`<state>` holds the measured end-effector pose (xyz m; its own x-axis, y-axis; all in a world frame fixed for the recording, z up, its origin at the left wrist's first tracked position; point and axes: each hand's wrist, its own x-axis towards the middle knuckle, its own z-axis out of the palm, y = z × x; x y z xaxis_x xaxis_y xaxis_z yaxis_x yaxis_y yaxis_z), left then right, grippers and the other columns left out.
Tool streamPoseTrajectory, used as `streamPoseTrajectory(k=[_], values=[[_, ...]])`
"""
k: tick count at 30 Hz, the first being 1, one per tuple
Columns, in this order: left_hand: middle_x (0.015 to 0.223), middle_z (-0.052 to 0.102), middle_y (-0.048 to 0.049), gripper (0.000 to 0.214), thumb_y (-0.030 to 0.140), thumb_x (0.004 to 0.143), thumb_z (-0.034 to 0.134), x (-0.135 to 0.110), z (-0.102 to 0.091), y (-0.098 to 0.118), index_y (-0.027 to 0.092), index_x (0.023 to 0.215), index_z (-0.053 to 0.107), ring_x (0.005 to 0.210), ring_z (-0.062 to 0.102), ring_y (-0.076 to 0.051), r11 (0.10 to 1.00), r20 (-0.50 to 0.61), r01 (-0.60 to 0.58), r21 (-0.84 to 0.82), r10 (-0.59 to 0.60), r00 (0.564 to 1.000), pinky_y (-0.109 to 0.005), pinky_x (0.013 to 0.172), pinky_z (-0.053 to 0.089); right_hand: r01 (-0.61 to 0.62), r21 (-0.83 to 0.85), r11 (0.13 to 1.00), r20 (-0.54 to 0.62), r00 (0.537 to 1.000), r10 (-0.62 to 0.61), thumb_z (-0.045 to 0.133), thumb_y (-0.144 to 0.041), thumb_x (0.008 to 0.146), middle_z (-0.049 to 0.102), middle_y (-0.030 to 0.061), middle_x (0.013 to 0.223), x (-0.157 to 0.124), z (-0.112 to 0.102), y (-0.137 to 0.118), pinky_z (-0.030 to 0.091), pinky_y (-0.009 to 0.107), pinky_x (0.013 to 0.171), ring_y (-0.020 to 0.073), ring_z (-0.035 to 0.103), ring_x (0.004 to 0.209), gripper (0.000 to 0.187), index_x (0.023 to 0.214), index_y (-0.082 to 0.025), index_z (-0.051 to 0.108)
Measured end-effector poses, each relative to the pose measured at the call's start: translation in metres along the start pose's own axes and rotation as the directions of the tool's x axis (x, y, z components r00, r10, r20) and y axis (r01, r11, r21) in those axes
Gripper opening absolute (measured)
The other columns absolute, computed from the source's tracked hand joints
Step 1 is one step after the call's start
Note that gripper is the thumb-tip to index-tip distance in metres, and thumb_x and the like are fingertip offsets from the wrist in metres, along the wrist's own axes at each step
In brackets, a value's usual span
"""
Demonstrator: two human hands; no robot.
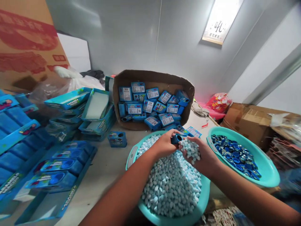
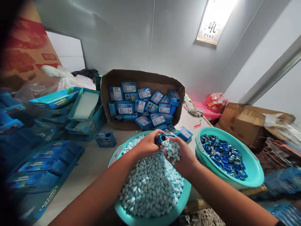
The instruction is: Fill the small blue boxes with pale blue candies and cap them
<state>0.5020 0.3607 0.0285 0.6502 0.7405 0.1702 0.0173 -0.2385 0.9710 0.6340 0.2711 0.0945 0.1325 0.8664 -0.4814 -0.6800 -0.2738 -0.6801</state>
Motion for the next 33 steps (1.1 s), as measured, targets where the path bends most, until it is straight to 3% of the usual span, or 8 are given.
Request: streamPoseTrajectory(k=[2,7,13,17,24,29,33], values=[[0.101,0.067,-0.0026,0.043,0.024,0.077,0.069,-0.002,-0.002,0.003,0.021,0.117,0.057,0.09,0.062,-0.018,0.999,0.05,-0.035,-0.007,0.036,0.998,-0.028,0.079,0.047,-0.022,0.02,1.0,-0.045,0.999,0.023,0.056,-0.014,0.087,0.068,0.0054,0.071,0.0,0.006,-0.003,0.056,0.019,0.046,0.0152,0.068,0.061,0.007,0.09,-0.014,0.063],[0.1,0.067,-0.0019,0.047,0.032,0.076,0.074,-0.003,-0.005,0.005,0.02,0.117,0.055,0.087,0.061,-0.017,1.0,0.055,-0.028,-0.012,0.029,0.998,-0.026,0.077,0.047,-0.016,0.036,0.999,-0.124,0.992,0.02,0.052,-0.013,0.09,0.067,0.0057,0.067,-0.002,0.021,-0.009,0.053,0.017,0.044,0.014,0.066,0.058,0.01,0.087,-0.013,0.061],[0.102,0.064,-0.0028,0.045,0.037,0.083,0.067,-0.006,-0.006,0.006,0.023,0.122,0.048,0.086,0.06,-0.017,0.981,0.101,-0.068,0.179,0.051,0.994,-0.027,0.073,0.045,0.053,0.107,0.993,-0.172,0.985,-0.034,0.049,-0.012,0.091,0.066,0.0054,0.072,-0.003,0.024,-0.016,0.051,0.015,0.042,0.0133,0.065,0.058,0.012,0.087,-0.014,0.06],[0.105,0.064,-0.0038,0.047,0.037,0.085,0.066,-0.007,-0.006,0.004,0.025,0.125,0.045,0.087,0.059,-0.018,0.965,0.125,-0.081,0.248,0.051,0.991,-0.028,0.076,0.045,0.121,0.156,0.98,-0.145,0.984,-0.099,0.048,-0.013,0.09,0.065,0.0035,0.072,0.003,0.024,-0.023,0.048,0.013,0.04,0.0126,0.065,0.059,0.013,0.085,-0.015,0.059],[0.107,0.064,-0.0047,0.043,0.03,0.084,0.064,-0.01,-0.006,0.009,0.023,0.124,0.047,0.094,0.06,-0.02,0.971,0.182,-0.11,0.211,0.071,0.981,-0.032,0.084,0.047,0.277,0.192,0.941,-0.13,0.958,-0.255,0.052,-0.014,0.084,0.064,0.0014,0.069,0.027,0.025,-0.024,0.049,0.013,0.043,0.0112,0.063,0.06,0.009,0.08,-0.017,0.059],[0.13,0.058,-0.0116,0.047,0.025,0.086,0.059,-0.013,-0.005,0.011,0.022,0.131,0.045,0.117,0.057,-0.026,0.969,0.194,-0.165,0.183,0.129,0.972,-0.039,0.101,0.044,0.343,0.183,0.922,-0.101,0.939,-0.329,0.058,-0.016,0.076,0.066,-0.0019,0.071,0.039,0.026,-0.017,0.048,0.011,0.046,0.0092,0.064,0.062,0.007,0.081,-0.02,0.058],[0.138,0.052,-0.0134,0.051,0.024,0.087,0.057,-0.012,-0.006,0.01,0.021,0.136,0.043,0.128,0.051,-0.028,0.967,0.204,-0.175,0.185,0.137,0.969,-0.04,0.109,0.04,0.447,0.115,0.887,-0.066,0.894,-0.442,0.063,-0.022,0.07,0.064,-0.0056,0.069,0.042,0.026,-0.009,0.047,0.011,0.047,0.008,0.063,0.062,0.016,0.084,-0.022,0.056]])
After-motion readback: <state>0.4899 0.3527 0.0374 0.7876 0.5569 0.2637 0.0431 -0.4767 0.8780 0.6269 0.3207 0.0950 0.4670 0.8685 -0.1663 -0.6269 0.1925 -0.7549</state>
